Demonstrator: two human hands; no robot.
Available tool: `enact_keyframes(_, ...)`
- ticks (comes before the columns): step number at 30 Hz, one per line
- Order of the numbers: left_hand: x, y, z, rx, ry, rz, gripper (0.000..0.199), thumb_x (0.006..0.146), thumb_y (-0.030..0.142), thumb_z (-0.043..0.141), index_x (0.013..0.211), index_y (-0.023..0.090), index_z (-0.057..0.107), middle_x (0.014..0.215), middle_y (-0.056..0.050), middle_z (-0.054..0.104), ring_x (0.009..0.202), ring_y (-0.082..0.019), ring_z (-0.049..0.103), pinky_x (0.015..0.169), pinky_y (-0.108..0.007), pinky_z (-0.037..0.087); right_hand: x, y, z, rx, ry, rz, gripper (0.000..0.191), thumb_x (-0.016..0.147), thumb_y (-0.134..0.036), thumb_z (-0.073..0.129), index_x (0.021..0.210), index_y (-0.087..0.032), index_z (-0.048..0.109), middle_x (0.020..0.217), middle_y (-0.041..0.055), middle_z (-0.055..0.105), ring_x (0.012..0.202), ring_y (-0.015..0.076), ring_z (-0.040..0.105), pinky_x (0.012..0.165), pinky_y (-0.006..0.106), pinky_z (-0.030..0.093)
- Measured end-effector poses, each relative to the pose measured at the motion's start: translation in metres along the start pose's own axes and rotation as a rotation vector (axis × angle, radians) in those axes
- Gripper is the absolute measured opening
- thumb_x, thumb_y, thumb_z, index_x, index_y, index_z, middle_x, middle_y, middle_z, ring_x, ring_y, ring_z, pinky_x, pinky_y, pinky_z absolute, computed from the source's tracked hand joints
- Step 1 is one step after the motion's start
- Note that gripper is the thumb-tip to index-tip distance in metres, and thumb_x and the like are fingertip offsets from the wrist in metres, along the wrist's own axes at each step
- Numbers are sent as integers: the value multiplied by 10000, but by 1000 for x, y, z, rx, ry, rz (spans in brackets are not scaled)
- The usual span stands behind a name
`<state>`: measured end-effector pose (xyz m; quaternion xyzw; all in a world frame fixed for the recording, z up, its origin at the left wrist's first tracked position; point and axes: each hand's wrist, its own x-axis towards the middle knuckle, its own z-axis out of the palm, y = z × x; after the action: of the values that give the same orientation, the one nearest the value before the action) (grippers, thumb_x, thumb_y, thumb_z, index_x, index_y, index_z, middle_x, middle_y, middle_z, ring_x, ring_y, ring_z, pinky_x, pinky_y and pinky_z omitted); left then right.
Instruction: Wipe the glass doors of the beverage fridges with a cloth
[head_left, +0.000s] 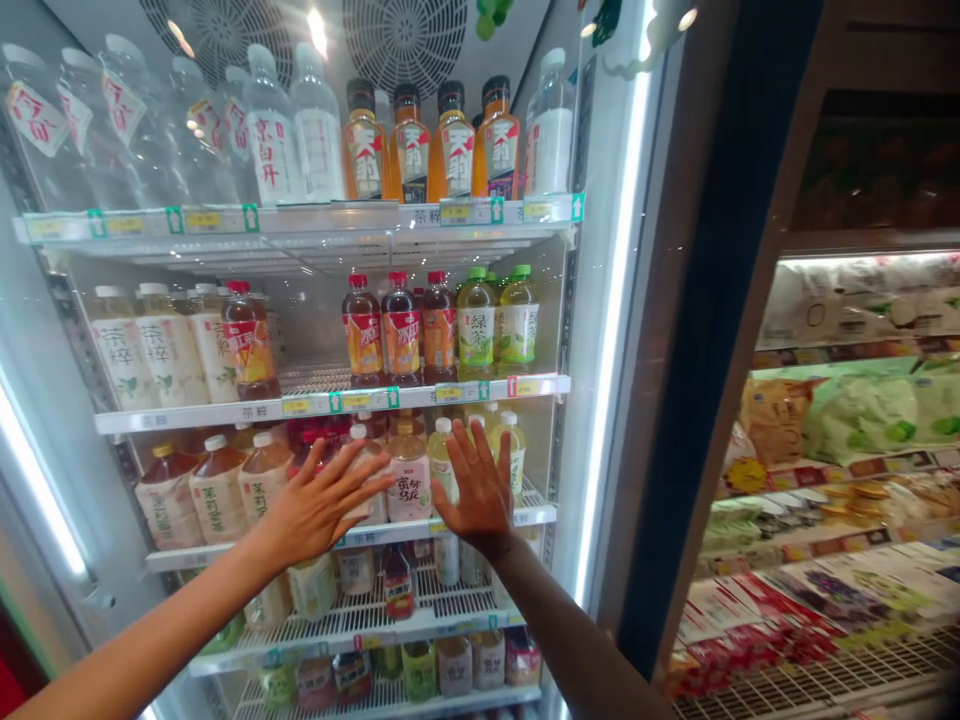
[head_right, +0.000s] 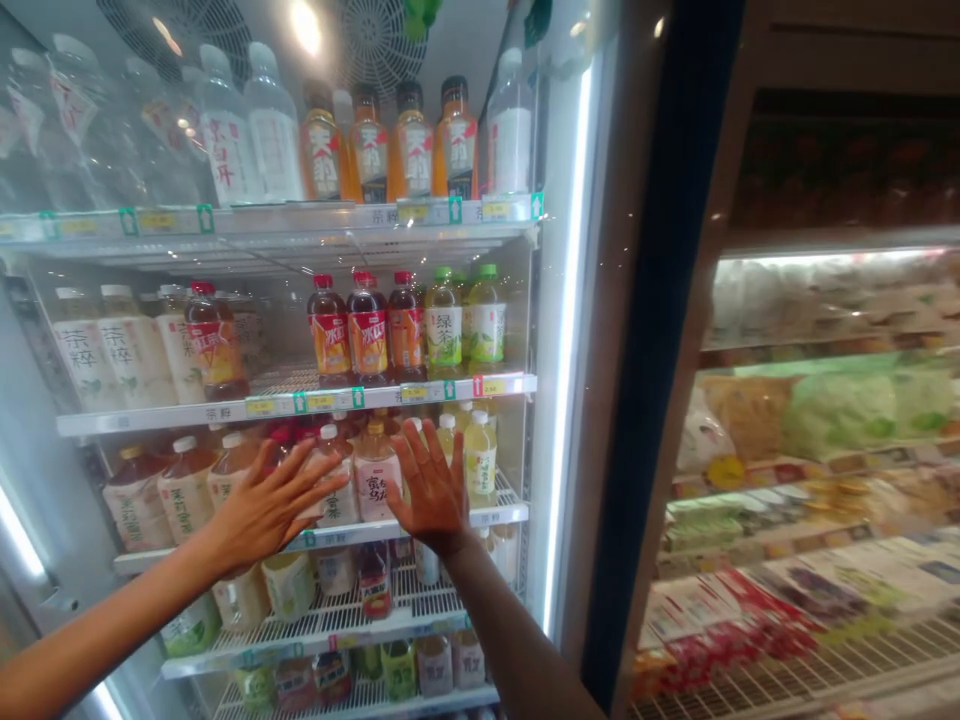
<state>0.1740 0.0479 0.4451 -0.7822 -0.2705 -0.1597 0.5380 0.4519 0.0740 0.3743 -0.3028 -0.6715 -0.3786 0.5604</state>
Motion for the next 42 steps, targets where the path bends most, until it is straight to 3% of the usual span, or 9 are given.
enact_keyframes(6,-25,-29,-4,28,28,-249,896,894,433,645,1636,333,155,1719,-2,156,1603,-336,-38,1267,-668,-96,-2,0,1,-27,6,2,853,917,-245,615,1647,-201,175,1655,103,333,1556,309,282,1275,668,160)
enact_keyframes(12,-47,-29,2,10,6,-102,834,939,468,578,1635,352,132,1717,42,137,1611,-280,-13,1295,-606,-81,8,-14,4,-49,-18,28,852,910,-218,616,1649,-249,192,1709,44,195,1584,326,175,1292,645,89)
enact_keyframes(16,-45,-42,-1,33,71,-290,837,958,441,556,1642,306,94,1723,5,114,1606,-314,-33,1277,-638,-111,42,-47,16,-19,-72,-28,853,923,-305,647,1647,-311,195,1705,2,201,1592,307,127,1313,581,111)
enact_keyframes(19,-53,-45,-3,26,73,-259,841,959,478,546,1642,303,87,1722,13,104,1605,-323,-34,1280,-640,-102,65,-81,31,6,-94,-28,822,943,-343,635,1645,-316,209,1700,4,223,1591,309,142,1310,571,150)
enact_keyframes(22,-73,-57,-4,38,45,-198,808,975,470,514,1641,313,85,1718,36,116,1609,-285,-19,1295,-606,-95,71,-110,47,31,-77,-11,789,945,-330,634,1635,-321,251,1701,2,215,1586,308,171,1309,564,166)
enact_keyframes(25,-96,-78,-6,80,58,-339,860,960,445,550,1644,295,51,1721,4,141,1605,-294,-43,1283,-623,-118,65,-127,62,31,-54,20,788,925,-285,657,1620,-345,291,1683,-1,270,1572,312,232,1302,578,192)
enact_keyframes(32,-137,-97,-5,64,27,-217,883,937,496,578,1642,319,76,1720,50,112,1608,-291,-24,1305,-589,-94,58,-131,75,-44,-75,9,821,900,-269,683,1617,-357,291,1681,0,258,1557,343,261,1283,621,225)
enact_keyframes(37,-154,-122,-8,54,95,-401,864,972,449,521,1644,276,7,1724,16,29,1598,-322,-83,1272,-639,-133,61,-130,73,-87,-63,-19,794,930,-259,645,1623,-357,270,1701,-14,203,1578,315,213,1304,598,165)
enact_keyframes(42,-171,-121,-4,34,45,-222,805,974,486,505,1644,303,98,1717,61,96,1609,-295,-34,1301,-601,-96,60,-131,72,-72,-82,-23,762,950,-277,618,1622,-369,271,1703,-16,213,1571,342,228,1294,621,176)
